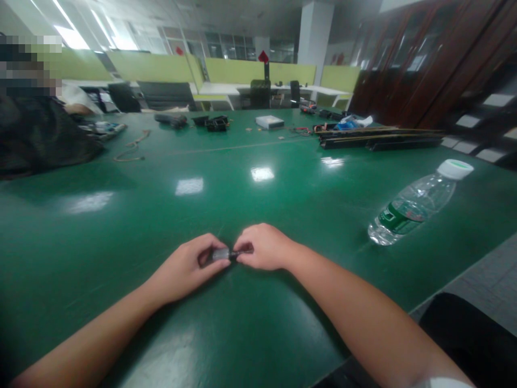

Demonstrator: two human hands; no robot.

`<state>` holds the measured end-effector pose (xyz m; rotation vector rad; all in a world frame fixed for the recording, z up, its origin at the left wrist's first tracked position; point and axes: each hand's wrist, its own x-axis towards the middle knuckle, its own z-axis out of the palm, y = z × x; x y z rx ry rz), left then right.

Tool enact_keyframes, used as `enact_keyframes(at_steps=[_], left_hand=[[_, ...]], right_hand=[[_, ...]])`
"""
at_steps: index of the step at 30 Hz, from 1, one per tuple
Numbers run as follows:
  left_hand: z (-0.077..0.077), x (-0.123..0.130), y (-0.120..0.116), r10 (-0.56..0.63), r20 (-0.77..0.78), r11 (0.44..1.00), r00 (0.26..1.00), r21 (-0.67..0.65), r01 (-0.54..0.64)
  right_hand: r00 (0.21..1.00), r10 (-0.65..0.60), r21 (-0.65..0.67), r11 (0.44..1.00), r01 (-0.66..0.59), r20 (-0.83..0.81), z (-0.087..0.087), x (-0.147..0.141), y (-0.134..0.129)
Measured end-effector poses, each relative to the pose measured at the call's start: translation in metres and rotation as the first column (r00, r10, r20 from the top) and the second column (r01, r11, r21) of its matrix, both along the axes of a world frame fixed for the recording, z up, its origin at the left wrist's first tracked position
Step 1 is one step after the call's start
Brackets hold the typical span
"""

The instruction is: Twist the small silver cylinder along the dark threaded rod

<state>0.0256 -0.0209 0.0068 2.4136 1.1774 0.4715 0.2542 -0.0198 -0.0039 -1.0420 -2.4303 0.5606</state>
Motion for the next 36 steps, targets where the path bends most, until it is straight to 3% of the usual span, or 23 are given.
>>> enact_keyframes(at_steps=[36], left_hand=[[-0.002,-0.002,0.0,0.008,-0.002,1.0,1.0,-0.007,-0.008]], right_hand=[[1.0,-0.01,-0.065,0.998,0.011,0.013,0.005,0.013,0.002]])
